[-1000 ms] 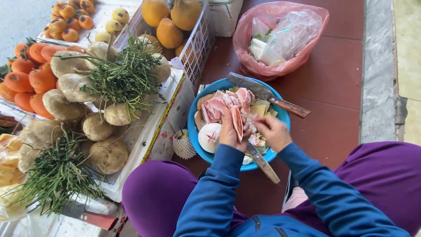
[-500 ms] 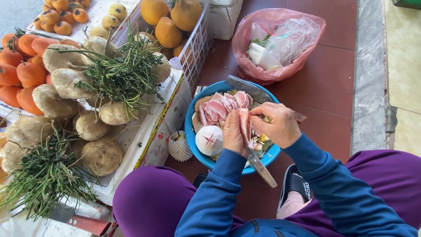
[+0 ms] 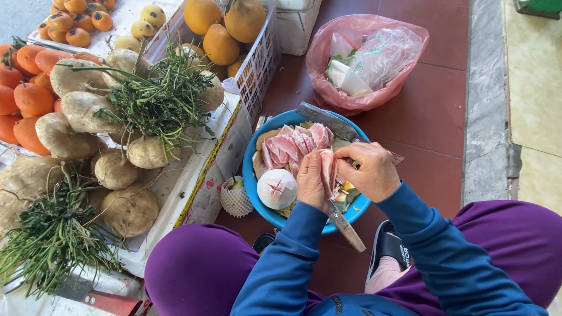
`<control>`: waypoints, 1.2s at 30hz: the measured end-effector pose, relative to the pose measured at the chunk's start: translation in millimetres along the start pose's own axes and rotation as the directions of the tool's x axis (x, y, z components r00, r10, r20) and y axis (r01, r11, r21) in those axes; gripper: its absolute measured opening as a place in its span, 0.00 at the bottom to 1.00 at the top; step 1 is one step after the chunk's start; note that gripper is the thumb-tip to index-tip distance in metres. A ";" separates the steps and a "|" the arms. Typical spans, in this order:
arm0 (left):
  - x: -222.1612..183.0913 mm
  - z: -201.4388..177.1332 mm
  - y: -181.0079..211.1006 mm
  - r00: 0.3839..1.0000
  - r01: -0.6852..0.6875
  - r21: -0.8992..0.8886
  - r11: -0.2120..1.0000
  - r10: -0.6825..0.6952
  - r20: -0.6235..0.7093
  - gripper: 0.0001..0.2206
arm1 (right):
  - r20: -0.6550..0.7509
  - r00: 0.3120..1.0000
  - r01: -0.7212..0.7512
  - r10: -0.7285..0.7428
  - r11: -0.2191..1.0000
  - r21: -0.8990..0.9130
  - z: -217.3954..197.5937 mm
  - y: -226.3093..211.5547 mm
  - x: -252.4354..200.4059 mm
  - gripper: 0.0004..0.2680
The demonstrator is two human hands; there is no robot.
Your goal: Slicing raw meat with a knife and placing the slices into a blue bowl at a market stall.
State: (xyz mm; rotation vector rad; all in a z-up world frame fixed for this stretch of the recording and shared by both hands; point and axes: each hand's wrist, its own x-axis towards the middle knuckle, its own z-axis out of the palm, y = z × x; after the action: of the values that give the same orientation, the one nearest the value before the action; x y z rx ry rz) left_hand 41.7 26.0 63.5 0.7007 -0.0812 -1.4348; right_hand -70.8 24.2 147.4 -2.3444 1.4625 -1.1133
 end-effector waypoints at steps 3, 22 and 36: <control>-2.0 0.0 0.8 1.000 -0.004 0.008 1.000 0.004 0.005 0.10 | 0.017 1.000 -0.016 0.016 0.999 0.032 0.3 4.0 -0.9 0.03; -25.6 -2.6 4.3 0.902 -0.368 0.661 0.654 0.078 0.425 0.24 | 0.105 0.907 -0.417 0.407 0.903 0.100 -11.7 2.7 -5.4 0.02; -12.0 -14.8 -28.9 0.953 -0.190 0.441 0.877 0.055 0.299 0.14 | 0.058 0.899 -0.438 0.434 0.897 0.058 -1.5 9.3 -17.2 0.03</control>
State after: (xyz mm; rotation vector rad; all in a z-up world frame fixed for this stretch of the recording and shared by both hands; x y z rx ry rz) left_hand 21.2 43.6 41.8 0.8607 -0.7028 -1.3920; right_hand -82.5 34.0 135.2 -1.8430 1.7807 -0.9627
